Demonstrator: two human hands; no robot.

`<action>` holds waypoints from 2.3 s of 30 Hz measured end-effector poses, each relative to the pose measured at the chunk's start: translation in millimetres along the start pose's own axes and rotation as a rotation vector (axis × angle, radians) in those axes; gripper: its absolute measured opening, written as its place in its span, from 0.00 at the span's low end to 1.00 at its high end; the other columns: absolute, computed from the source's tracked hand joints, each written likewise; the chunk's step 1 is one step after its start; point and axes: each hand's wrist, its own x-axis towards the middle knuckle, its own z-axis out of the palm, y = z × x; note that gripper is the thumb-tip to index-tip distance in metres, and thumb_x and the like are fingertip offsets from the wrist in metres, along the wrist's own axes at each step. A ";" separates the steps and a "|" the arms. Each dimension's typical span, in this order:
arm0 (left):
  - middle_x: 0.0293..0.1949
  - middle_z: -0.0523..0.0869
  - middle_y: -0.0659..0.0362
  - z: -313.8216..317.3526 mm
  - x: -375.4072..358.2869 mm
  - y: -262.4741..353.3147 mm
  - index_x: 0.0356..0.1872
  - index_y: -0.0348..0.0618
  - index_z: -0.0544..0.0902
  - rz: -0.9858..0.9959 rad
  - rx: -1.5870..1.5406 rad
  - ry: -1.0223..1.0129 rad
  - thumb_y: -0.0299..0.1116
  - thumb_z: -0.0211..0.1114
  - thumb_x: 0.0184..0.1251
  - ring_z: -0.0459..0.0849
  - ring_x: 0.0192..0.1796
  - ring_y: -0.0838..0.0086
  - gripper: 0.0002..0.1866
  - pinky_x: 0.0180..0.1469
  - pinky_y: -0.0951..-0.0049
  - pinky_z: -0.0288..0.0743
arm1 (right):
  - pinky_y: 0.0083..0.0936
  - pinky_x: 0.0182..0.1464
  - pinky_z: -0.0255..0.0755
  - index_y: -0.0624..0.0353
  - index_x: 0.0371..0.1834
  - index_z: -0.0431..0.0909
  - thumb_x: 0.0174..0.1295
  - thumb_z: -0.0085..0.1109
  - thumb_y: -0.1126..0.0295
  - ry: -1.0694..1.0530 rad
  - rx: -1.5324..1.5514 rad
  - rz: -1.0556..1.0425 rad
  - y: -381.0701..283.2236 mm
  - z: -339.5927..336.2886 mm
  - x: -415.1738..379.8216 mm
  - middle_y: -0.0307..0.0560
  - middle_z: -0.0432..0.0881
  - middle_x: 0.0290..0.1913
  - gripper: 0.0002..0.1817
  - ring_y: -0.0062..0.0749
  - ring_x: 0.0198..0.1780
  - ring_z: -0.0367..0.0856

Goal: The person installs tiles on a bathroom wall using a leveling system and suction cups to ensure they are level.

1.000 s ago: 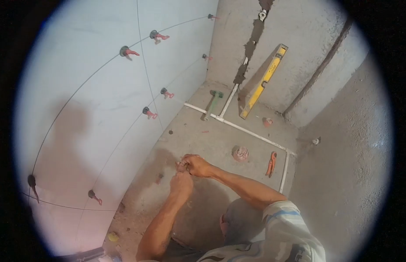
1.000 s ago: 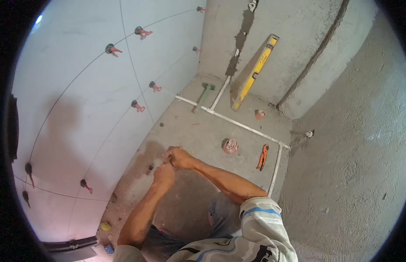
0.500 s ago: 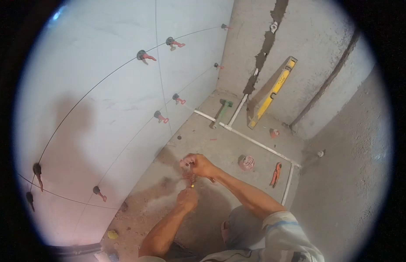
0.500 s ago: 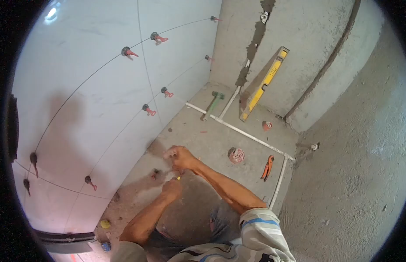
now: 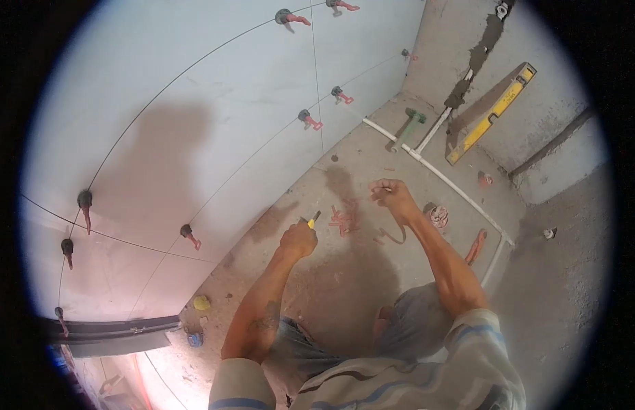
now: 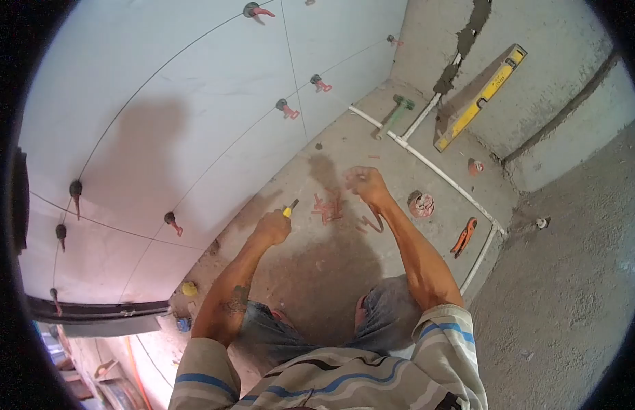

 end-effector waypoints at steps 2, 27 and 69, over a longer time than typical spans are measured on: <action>0.43 0.83 0.36 -6.9 -1.2 5.7 0.50 0.30 0.76 0.047 -0.041 0.040 0.37 0.53 0.64 0.82 0.50 0.47 0.20 0.53 0.53 0.74 | 0.23 0.38 0.74 0.62 0.59 0.75 0.59 0.52 0.77 -0.071 0.005 -0.052 -25.8 -1.1 -15.5 0.47 0.81 0.46 0.22 0.29 0.45 0.79; 0.29 0.80 0.63 -49.8 -34.7 85.0 0.41 0.36 0.78 0.470 -1.260 0.250 0.26 0.65 0.62 0.76 0.28 0.83 0.09 0.29 0.81 0.71 | 0.21 0.36 0.77 0.60 0.58 0.63 0.60 0.45 0.88 -0.285 0.045 -0.242 -88.5 30.8 -49.7 0.48 0.81 0.37 0.23 0.27 0.36 0.83; 0.23 0.78 0.45 -103.3 -80.3 67.1 0.36 0.38 0.69 0.726 -0.477 0.580 0.34 0.56 0.68 0.78 0.24 0.48 0.10 0.26 0.57 0.70 | 0.18 0.33 0.72 0.66 0.54 0.73 0.60 0.46 0.85 -0.166 0.048 -0.167 -116.7 17.3 -64.7 0.47 0.79 0.40 0.18 0.23 0.34 0.78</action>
